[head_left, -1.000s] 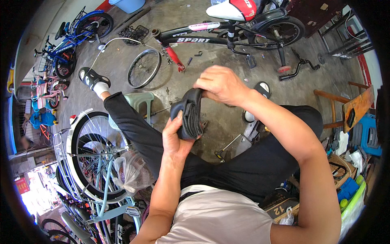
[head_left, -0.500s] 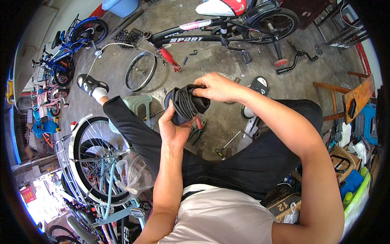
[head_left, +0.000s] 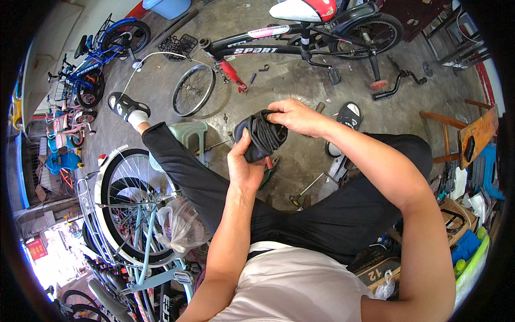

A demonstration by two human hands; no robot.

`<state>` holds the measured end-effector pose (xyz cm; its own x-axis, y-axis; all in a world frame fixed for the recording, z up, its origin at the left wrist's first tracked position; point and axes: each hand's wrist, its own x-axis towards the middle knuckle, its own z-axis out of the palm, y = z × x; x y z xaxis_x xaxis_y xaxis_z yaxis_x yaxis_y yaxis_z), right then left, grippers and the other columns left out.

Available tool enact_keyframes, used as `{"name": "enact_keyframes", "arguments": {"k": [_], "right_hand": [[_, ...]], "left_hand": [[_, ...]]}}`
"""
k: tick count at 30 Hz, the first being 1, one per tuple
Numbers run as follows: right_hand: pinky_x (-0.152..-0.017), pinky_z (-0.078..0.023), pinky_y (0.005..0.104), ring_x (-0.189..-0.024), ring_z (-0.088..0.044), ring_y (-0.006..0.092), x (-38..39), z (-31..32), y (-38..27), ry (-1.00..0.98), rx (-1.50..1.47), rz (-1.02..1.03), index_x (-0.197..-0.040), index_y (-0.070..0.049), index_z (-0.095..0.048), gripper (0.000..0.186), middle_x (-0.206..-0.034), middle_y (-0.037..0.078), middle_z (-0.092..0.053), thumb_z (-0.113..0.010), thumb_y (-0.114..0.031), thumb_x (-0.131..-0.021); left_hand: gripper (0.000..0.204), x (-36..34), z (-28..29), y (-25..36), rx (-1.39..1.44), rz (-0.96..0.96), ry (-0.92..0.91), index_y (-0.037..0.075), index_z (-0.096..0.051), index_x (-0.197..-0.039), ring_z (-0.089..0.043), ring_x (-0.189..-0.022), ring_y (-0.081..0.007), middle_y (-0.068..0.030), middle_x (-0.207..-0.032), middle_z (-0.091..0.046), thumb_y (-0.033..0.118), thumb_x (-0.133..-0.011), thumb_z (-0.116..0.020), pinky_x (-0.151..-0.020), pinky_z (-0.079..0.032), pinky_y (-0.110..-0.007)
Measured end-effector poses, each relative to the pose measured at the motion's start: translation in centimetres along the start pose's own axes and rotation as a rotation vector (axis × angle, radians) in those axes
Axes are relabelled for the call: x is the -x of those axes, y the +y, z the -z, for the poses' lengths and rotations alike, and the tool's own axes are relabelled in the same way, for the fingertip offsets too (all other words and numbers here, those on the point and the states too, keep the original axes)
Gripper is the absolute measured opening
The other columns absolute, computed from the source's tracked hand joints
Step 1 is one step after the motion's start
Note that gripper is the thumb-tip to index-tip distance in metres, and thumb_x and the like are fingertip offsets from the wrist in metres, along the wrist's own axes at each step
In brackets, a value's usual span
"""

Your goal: The person rolls up a bicycle inner tube by hand, inserts a metal valve stem through the hole in a small wheel rim, and then fits a pedal onto the bicycle frame using a wrench.

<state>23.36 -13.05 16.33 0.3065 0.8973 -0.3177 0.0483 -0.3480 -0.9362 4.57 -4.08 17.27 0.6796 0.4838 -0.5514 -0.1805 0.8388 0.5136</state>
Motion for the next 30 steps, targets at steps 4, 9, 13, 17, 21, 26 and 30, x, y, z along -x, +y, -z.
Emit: {"name": "enact_keyframes", "arguments": {"k": [4, 9, 13, 17, 21, 26, 30], "right_hand": [[-0.080, -0.047, 0.0321, -0.087, -0.060, 0.0135, -0.8, 0.0, 1.5, 0.006, -0.116, 0.013, -0.108, 0.003, -0.071, 0.027, -0.092, 0.005, -0.070, -0.063, -0.020, -0.097], [-0.087, -0.047, 0.0301, -0.099, -0.060, 0.0134, -0.7, 0.1, 1.4, -0.012, -0.191, -0.009, -0.119, 0.000, -0.070, 0.032, -0.107, 0.004, -0.070, -0.061, -0.025, -0.101], [-0.091, -0.049, 0.0343, -0.109, -0.061, 0.0172, -0.1, 0.1, -0.2, -0.058, -0.312, -0.045, -0.133, -0.003, -0.066, 0.045, -0.120, 0.007, -0.070, -0.062, -0.034, -0.101], [-0.106, -0.047, 0.0378, -0.125, -0.056, 0.0274, 1.3, -0.9, -1.4, -0.064, -0.090, 0.101, -0.152, 0.000, -0.046, 0.084, -0.139, 0.017, -0.051, -0.075, -0.051, -0.091], [-0.089, -0.051, 0.0329, -0.105, -0.059, 0.0199, 2.5, -2.6, -2.2, 0.026, -0.033, 0.165, -0.150, -0.001, -0.048, 0.084, -0.126, 0.012, -0.052, -0.086, -0.035, -0.084], [-0.076, -0.052, 0.0371, -0.082, -0.065, 0.0249, 3.0, -5.2, -2.8, 0.184, 0.039, 0.303, -0.126, 0.004, -0.064, 0.056, -0.100, 0.012, -0.061, -0.085, -0.021, -0.080], [-0.076, -0.053, 0.0329, -0.088, -0.062, 0.0165, 2.8, -4.8, -2.0, 0.132, -0.034, 0.290, -0.129, 0.003, -0.063, 0.054, -0.103, 0.007, -0.059, -0.084, -0.017, -0.083]], "left_hand": [[0.036, 0.1, -0.2, -0.6, -0.031, -0.018, 0.048, 0.003, -0.062, -0.131, -0.067, -0.114, -0.0201, -0.0067, -0.125, -0.070, 0.024, -0.101, -0.063, -0.100, -0.051, -0.038], [0.046, 0.4, -0.6, -0.5, 0.151, 0.061, -0.058, 0.010, -0.056, -0.141, -0.059, -0.130, -0.0336, -0.0122, -0.141, -0.061, 0.033, -0.101, -0.060, -0.110, -0.044, -0.058], [0.050, 0.2, 0.8, 0.1, 0.208, 0.052, -0.169, 0.013, -0.055, -0.144, -0.055, -0.136, -0.0374, -0.0135, -0.147, -0.057, 0.038, -0.101, -0.057, -0.112, -0.042, -0.066], [0.052, 0.3, 1.3, 1.4, 0.130, -0.028, -0.133, 0.013, -0.054, -0.145, -0.053, -0.137, -0.0359, -0.0135, -0.148, -0.056, 0.041, -0.102, -0.055, -0.114, -0.039, -0.066], [0.053, 1.2, 0.5, 2.0, 0.123, -0.082, -0.074, 0.009, -0.054, -0.144, -0.052, -0.137, -0.0355, -0.0135, -0.148, -0.056, 0.041, -0.101, -0.056, -0.119, -0.038, -0.057], [0.044, 0.2, 2.0, 1.3, -0.072, -0.259, -0.130, 0.009, -0.058, -0.138, -0.063, -0.120, -0.0251, -0.0074, -0.130, -0.067, 0.033, -0.101, -0.058, -0.109, -0.047, -0.045], [0.045, -0.3, 2.1, 0.1, -0.052, -0.281, -0.136, 0.007, -0.057, -0.138, -0.063, -0.121, -0.0272, -0.0091, -0.131, -0.066, 0.033, -0.101, -0.055, -0.110, -0.046, -0.045]]}}
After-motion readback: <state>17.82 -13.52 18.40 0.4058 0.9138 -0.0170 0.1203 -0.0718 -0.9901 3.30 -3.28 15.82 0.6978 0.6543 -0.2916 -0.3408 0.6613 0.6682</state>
